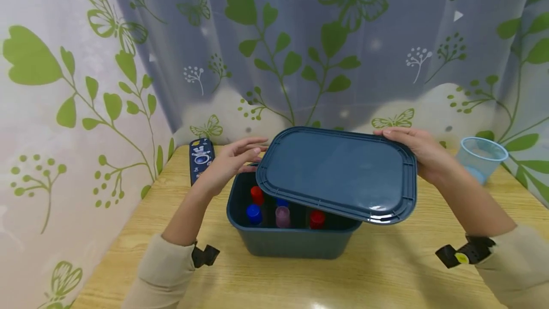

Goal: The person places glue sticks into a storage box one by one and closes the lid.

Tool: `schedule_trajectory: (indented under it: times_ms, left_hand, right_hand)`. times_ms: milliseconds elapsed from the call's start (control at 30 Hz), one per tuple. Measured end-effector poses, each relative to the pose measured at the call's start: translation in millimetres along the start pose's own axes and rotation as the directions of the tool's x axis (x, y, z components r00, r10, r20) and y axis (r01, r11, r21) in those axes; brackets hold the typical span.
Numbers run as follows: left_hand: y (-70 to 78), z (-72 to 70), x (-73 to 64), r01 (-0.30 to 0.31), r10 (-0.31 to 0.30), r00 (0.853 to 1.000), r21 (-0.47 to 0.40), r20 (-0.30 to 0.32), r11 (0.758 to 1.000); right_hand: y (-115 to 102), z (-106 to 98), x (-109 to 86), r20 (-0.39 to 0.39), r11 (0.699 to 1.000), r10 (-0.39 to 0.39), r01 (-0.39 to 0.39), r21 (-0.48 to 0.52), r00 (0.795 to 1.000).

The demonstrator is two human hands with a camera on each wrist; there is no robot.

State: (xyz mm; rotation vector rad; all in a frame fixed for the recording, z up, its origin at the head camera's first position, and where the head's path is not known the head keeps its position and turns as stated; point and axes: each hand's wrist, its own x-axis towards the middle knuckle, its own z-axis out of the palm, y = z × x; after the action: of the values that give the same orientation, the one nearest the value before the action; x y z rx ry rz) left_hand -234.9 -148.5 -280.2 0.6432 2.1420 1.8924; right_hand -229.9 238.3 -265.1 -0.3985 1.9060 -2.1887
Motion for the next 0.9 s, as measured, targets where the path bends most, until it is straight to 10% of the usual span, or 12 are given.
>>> schedule_trajectory:
  times_ms: [433,900]
  left_hand:
    - [-14.3,-2.4,-1.9,0.106,-0.102,0.994,-0.220,0.028,0.970]
    - [-17.3,-9.2,-19.6,0.089,-0.142,0.985,-0.409,-0.101,0.908]
  right_hand:
    - [-1,6,14.0,0.029,0.996,0.076,-0.074,-0.054,0.997]
    - [2,17,20.5,0.086,0.993,0.109,-0.104,-0.059,0.990]
